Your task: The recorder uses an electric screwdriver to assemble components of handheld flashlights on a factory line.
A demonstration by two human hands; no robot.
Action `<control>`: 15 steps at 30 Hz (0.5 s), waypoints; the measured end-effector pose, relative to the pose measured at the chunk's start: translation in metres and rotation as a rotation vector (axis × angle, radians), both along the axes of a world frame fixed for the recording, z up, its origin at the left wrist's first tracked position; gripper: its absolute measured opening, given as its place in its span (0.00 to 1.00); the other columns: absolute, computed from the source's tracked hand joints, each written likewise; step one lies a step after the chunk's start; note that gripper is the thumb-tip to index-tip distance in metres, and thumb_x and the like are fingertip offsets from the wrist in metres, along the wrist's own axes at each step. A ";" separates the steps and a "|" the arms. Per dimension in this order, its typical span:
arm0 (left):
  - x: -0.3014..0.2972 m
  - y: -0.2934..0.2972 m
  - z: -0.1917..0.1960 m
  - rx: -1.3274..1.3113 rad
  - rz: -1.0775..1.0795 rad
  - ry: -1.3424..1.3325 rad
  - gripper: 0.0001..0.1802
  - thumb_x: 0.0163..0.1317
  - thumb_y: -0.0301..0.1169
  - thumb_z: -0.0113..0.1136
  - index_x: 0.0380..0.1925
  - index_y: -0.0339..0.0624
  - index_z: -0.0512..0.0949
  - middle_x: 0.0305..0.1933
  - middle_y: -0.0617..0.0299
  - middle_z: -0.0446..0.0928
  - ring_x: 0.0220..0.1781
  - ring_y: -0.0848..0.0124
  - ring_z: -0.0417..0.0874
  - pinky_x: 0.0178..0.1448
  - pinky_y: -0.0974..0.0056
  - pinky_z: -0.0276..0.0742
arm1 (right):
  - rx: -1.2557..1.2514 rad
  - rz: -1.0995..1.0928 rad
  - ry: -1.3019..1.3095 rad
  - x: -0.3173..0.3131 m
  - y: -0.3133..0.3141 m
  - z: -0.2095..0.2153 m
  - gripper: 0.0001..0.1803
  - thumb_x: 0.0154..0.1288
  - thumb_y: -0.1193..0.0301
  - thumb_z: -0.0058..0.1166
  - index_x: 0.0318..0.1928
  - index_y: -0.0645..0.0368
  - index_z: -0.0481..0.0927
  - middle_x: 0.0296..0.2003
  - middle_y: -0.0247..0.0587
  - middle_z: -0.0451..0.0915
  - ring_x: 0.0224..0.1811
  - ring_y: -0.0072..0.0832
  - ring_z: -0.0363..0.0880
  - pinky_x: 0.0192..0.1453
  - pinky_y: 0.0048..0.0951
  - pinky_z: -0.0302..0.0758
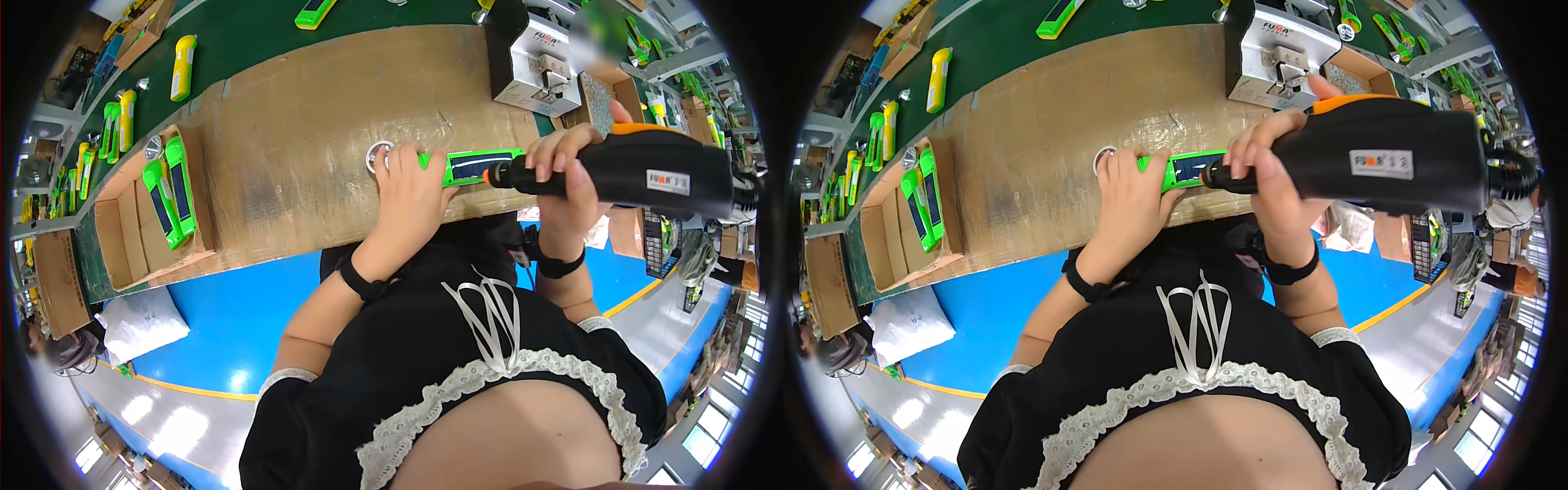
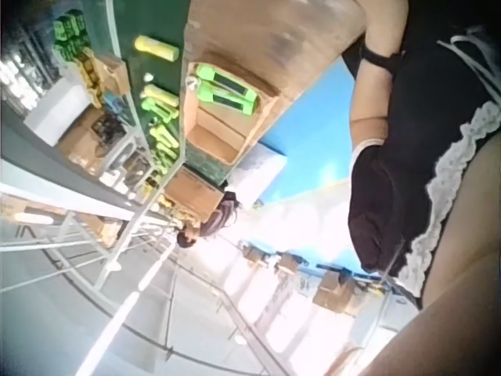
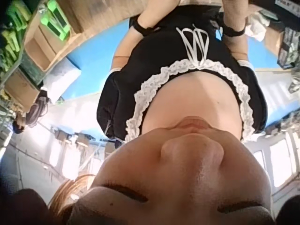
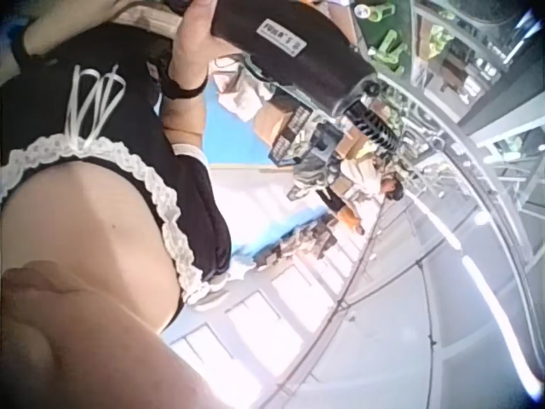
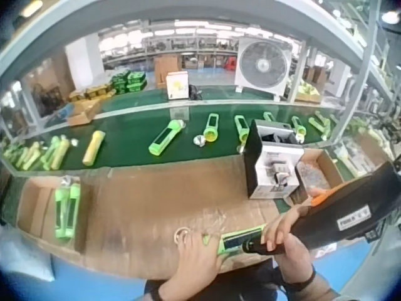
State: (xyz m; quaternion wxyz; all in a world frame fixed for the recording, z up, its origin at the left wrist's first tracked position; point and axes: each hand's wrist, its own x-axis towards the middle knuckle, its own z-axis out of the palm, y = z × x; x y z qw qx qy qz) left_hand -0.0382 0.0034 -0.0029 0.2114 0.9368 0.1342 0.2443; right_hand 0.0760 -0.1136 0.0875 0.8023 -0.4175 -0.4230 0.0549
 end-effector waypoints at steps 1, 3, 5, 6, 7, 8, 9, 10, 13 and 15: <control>0.000 0.000 0.001 -0.009 0.000 -0.008 0.28 0.46 0.35 0.69 0.47 0.38 0.74 0.44 0.48 0.69 0.51 0.53 0.68 0.61 0.45 0.56 | 0.031 0.009 -0.010 -0.005 0.004 -0.002 0.36 0.60 0.78 0.52 0.65 0.64 0.47 0.26 0.40 0.70 0.23 0.27 0.71 0.32 0.30 0.74; 0.000 -0.001 0.001 -0.018 0.005 -0.016 0.28 0.45 0.35 0.69 0.47 0.38 0.74 0.44 0.48 0.69 0.51 0.53 0.68 0.60 0.45 0.56 | 0.024 0.019 -0.013 -0.011 0.007 -0.007 0.35 0.61 0.79 0.50 0.65 0.64 0.47 0.27 0.41 0.71 0.23 0.26 0.71 0.33 0.30 0.73; 0.000 -0.002 0.001 -0.024 0.008 -0.022 0.29 0.44 0.34 0.70 0.47 0.38 0.73 0.45 0.48 0.68 0.51 0.52 0.67 0.60 0.46 0.56 | -0.004 0.026 -0.019 -0.014 0.009 -0.011 0.35 0.61 0.80 0.50 0.64 0.64 0.47 0.27 0.41 0.71 0.23 0.26 0.71 0.33 0.30 0.73; -0.001 -0.003 0.001 -0.023 0.012 -0.022 0.29 0.44 0.34 0.70 0.47 0.38 0.73 0.45 0.48 0.68 0.51 0.52 0.67 0.60 0.46 0.56 | -0.006 0.021 -0.031 -0.015 0.011 -0.012 0.34 0.61 0.81 0.50 0.64 0.64 0.48 0.27 0.41 0.71 0.24 0.26 0.71 0.33 0.29 0.73; -0.001 -0.003 0.002 -0.037 0.010 -0.013 0.29 0.43 0.34 0.71 0.48 0.38 0.73 0.45 0.48 0.67 0.51 0.52 0.67 0.60 0.46 0.57 | -0.005 0.025 -0.032 -0.016 0.011 -0.013 0.34 0.61 0.81 0.50 0.64 0.64 0.48 0.27 0.41 0.71 0.24 0.26 0.71 0.33 0.29 0.73; -0.001 -0.004 0.002 -0.051 0.008 -0.005 0.30 0.43 0.33 0.71 0.48 0.39 0.73 0.45 0.48 0.67 0.51 0.52 0.67 0.60 0.46 0.57 | -0.010 0.035 -0.025 -0.016 0.012 -0.015 0.34 0.60 0.81 0.49 0.63 0.64 0.48 0.27 0.41 0.71 0.24 0.26 0.72 0.34 0.30 0.73; -0.001 -0.004 0.002 -0.050 0.010 -0.005 0.30 0.43 0.33 0.71 0.48 0.39 0.73 0.45 0.48 0.67 0.51 0.52 0.67 0.60 0.46 0.57 | -0.016 0.043 -0.018 -0.017 0.012 -0.017 0.33 0.60 0.82 0.49 0.63 0.64 0.49 0.28 0.42 0.71 0.25 0.26 0.72 0.34 0.30 0.74; -0.001 -0.004 0.001 -0.042 0.013 -0.012 0.30 0.42 0.33 0.71 0.48 0.39 0.73 0.46 0.48 0.66 0.51 0.52 0.67 0.60 0.46 0.57 | -0.015 0.045 -0.018 -0.018 0.012 -0.019 0.33 0.60 0.82 0.49 0.63 0.64 0.49 0.28 0.42 0.71 0.25 0.26 0.72 0.34 0.30 0.74; -0.001 -0.004 0.000 -0.025 0.017 -0.021 0.32 0.40 0.32 0.72 0.49 0.40 0.72 0.46 0.48 0.66 0.51 0.51 0.66 0.60 0.46 0.57 | -0.122 0.013 -0.021 -0.022 0.014 -0.023 0.33 0.61 0.77 0.49 0.63 0.58 0.50 0.29 0.39 0.67 0.26 0.26 0.70 0.38 0.34 0.73; -0.001 -0.003 0.000 -0.017 0.017 -0.022 0.32 0.40 0.32 0.72 0.49 0.40 0.72 0.46 0.48 0.66 0.51 0.51 0.66 0.59 0.47 0.57 | -0.165 0.024 -0.027 -0.025 0.017 -0.025 0.32 0.61 0.79 0.50 0.62 0.57 0.50 0.29 0.39 0.66 0.26 0.26 0.70 0.39 0.34 0.73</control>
